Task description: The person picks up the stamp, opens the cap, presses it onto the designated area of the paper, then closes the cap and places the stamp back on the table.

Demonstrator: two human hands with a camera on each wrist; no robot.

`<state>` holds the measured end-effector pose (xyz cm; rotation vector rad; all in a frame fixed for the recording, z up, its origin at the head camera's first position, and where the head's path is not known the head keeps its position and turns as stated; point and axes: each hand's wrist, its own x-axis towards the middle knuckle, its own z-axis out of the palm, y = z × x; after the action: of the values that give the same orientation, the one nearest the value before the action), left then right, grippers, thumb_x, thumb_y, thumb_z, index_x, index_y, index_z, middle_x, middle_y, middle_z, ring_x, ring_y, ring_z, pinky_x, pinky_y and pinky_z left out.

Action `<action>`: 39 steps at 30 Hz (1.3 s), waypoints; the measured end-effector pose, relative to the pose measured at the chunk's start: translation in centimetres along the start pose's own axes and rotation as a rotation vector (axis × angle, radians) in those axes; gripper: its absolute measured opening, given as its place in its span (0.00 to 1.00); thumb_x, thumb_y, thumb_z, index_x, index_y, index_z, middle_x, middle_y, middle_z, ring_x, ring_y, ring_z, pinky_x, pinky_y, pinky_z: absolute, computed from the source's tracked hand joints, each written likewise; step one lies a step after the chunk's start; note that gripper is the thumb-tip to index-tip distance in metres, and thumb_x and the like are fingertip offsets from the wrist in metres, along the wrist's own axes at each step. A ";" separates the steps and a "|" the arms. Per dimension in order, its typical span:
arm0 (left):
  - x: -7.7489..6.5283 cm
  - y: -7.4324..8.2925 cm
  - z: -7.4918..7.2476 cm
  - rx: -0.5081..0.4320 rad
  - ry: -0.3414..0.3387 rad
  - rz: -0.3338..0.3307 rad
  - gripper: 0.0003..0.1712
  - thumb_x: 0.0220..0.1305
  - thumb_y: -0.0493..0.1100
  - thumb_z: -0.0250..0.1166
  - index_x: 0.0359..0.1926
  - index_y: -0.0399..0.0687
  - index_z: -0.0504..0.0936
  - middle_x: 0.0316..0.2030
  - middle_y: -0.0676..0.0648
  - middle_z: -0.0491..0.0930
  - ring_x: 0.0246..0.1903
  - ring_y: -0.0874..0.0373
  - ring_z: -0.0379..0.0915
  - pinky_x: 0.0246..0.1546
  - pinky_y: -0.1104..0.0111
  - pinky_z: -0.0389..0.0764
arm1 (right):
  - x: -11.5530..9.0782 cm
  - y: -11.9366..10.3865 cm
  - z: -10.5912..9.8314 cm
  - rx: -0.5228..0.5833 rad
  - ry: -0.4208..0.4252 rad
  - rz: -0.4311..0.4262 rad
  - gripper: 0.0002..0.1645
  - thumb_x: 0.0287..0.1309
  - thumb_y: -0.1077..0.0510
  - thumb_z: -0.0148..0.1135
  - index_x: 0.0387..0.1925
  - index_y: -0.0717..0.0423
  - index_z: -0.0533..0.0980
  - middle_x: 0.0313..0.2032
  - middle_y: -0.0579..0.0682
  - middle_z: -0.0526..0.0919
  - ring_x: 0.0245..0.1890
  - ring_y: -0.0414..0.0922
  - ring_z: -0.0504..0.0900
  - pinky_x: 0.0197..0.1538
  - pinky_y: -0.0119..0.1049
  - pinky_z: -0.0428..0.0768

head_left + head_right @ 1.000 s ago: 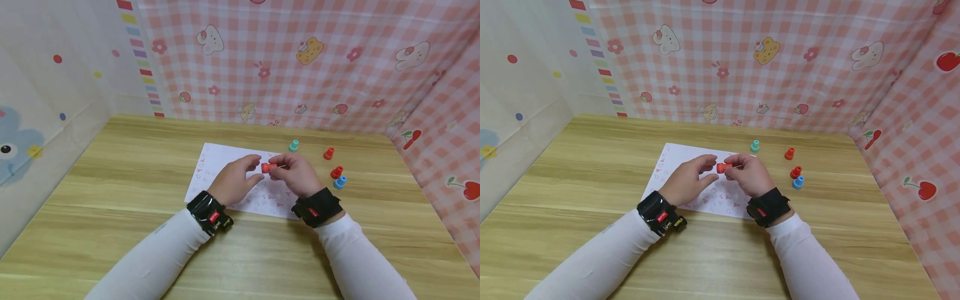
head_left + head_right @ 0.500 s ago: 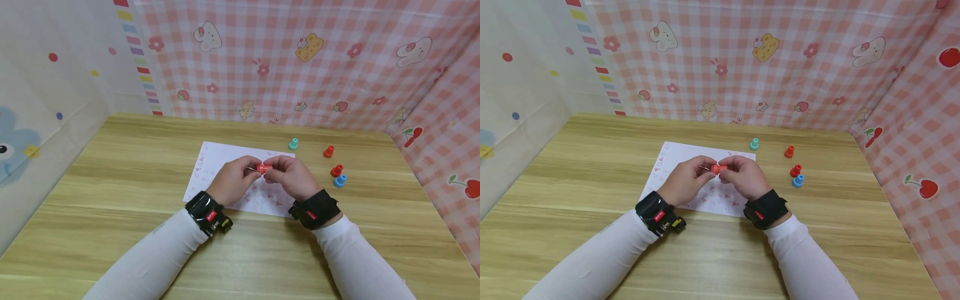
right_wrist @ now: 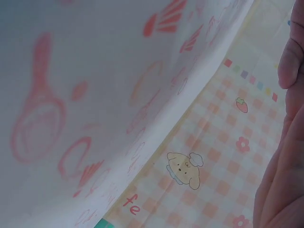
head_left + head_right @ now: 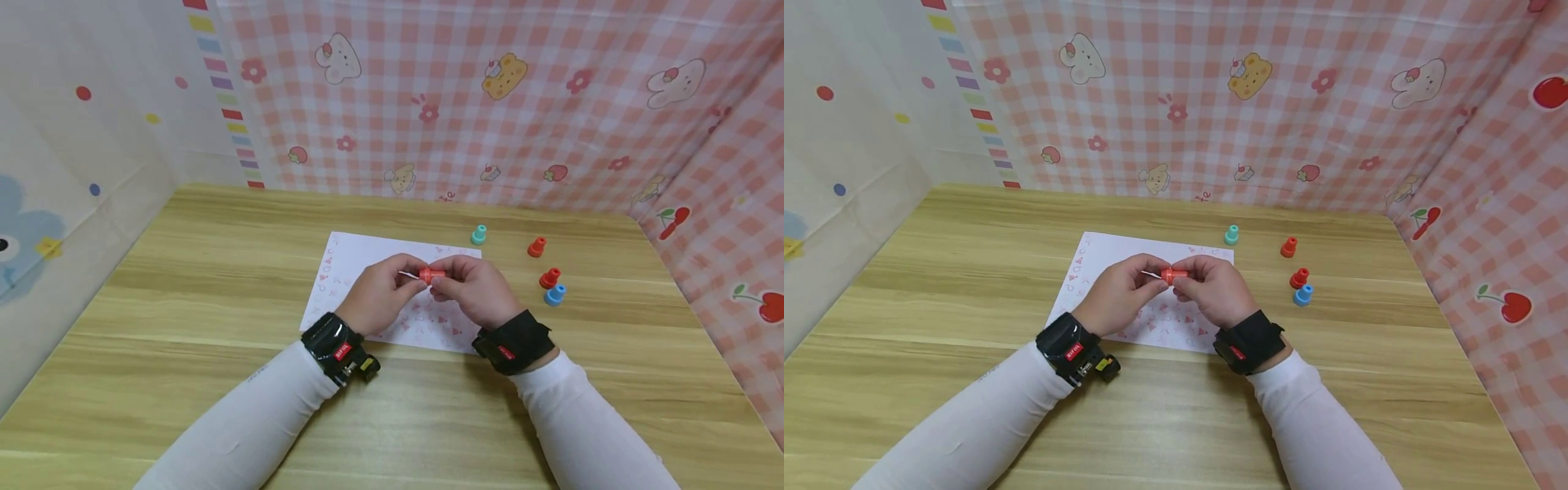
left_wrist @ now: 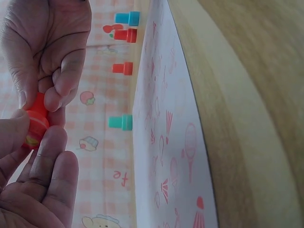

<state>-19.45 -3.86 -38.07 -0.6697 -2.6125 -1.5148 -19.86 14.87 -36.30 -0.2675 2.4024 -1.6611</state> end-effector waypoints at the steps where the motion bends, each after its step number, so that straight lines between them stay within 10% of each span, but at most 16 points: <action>1: 0.0 0.0 0.0 -0.001 0.003 0.000 0.10 0.62 0.46 0.64 0.46 0.57 0.78 0.39 0.61 0.79 0.35 0.72 0.74 0.38 0.65 0.77 | 0.0 0.0 0.0 -0.002 -0.001 -0.001 0.09 0.57 0.60 0.64 0.41 0.56 0.80 0.37 0.56 0.83 0.33 0.47 0.81 0.39 0.40 0.82; 39: -0.1 -0.1 -0.1 -0.010 -0.003 0.039 0.09 0.60 0.42 0.65 0.42 0.55 0.76 0.35 0.58 0.79 0.32 0.67 0.73 0.34 0.65 0.76 | -0.3 -0.4 -0.3 -0.044 -0.012 -0.020 0.07 0.57 0.62 0.64 0.39 0.54 0.80 0.33 0.52 0.84 0.32 0.46 0.81 0.41 0.42 0.81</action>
<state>-19.42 -4.03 -38.06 -0.7201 -2.5803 -1.5185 -19.67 15.08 -35.85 -0.3091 2.4377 -1.6119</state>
